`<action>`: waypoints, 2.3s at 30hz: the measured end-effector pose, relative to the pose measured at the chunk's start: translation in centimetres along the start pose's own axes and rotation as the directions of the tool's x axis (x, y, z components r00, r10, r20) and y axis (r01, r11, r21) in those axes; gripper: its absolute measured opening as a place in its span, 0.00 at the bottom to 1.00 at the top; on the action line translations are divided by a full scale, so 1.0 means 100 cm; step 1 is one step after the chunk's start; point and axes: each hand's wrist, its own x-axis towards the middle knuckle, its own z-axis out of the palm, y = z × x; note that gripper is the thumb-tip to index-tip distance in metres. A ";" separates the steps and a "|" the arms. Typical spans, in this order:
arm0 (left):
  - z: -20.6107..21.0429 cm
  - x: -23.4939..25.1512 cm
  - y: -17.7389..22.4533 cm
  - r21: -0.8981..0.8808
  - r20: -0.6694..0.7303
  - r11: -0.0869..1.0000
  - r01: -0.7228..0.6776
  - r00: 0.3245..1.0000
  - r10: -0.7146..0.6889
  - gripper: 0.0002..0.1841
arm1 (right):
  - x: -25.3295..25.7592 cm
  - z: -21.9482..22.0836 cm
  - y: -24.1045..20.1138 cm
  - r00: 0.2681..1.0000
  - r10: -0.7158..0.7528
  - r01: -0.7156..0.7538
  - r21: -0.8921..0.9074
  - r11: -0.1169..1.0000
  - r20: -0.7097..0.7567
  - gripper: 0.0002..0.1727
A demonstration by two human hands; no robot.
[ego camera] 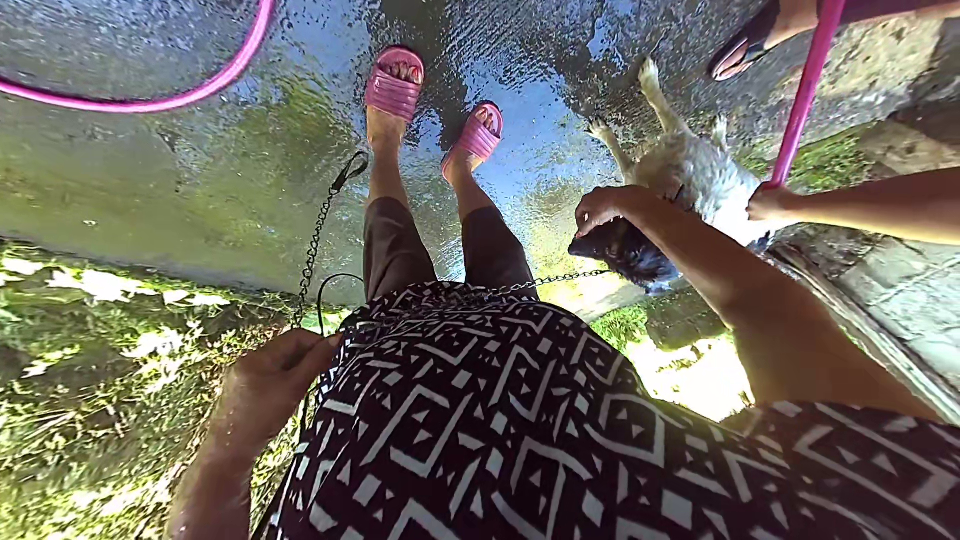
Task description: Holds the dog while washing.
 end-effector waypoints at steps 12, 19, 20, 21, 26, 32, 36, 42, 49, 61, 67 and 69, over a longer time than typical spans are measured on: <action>0.000 0.001 -0.003 0.057 0.024 0.997 -0.042 0.999 0.041 0.15 | 0.012 0.011 -0.019 0.998 0.057 -0.046 -0.276 0.960 0.033 0.15; -0.003 0.002 -0.011 0.074 0.031 0.996 -0.040 0.999 0.038 0.15 | 0.004 0.009 -0.040 0.998 0.061 -0.048 -0.342 0.938 0.028 0.11; -0.004 0.002 -0.011 0.073 0.035 0.997 -0.039 0.999 0.037 0.15 | 0.004 0.009 -0.040 0.998 0.051 -0.036 -0.349 0.936 0.034 0.11; -0.004 0.002 -0.011 0.074 0.039 0.997 -0.036 0.999 0.033 0.15 | 0.004 0.009 -0.040 0.998 0.046 -0.028 -0.353 0.935 0.045 0.11; -0.003 0.003 -0.010 0.053 0.039 0.998 -0.036 0.999 0.034 0.14 | -0.001 0.009 -0.040 0.997 0.047 -0.023 -0.352 0.936 0.058 0.11; -0.003 0.005 -0.015 0.052 0.040 0.998 -0.039 0.999 0.037 0.14 | -0.003 0.005 -0.043 0.995 0.055 -0.023 -0.350 0.936 0.081 0.13; -0.003 0.004 -0.018 0.054 0.025 0.997 -0.059 0.998 0.057 0.15 | -0.002 -0.001 -0.034 0.996 0.044 -0.027 -0.206 0.978 0.077 0.13; -0.003 0.006 -0.023 0.027 0.024 0.997 -0.077 0.997 0.077 0.15 | -0.002 -0.005 -0.034 0.995 0.035 -0.017 -0.198 0.980 0.089 0.11; -0.006 0.007 -0.020 0.049 0.045 0.998 -0.033 0.998 0.031 0.15 | -0.005 -0.005 -0.057 0.989 0.096 -0.049 -0.363 0.930 0.110 0.12; -0.004 0.009 -0.030 0.027 0.032 0.998 -0.061 0.998 0.060 0.16 | 0.005 0.002 -0.064 0.987 0.094 -0.019 -0.487 0.873 0.129 0.10; -0.003 0.010 -0.032 0.007 0.031 0.999 -0.047 0.998 0.047 0.16 | 0.005 0.004 -0.070 0.984 0.112 -0.025 -0.512 0.858 0.138 0.14; -0.004 0.010 -0.033 0.006 0.034 0.999 -0.048 0.998 0.047 0.16 | 0.006 0.005 -0.071 0.985 0.107 -0.021 -0.519 0.855 0.137 0.15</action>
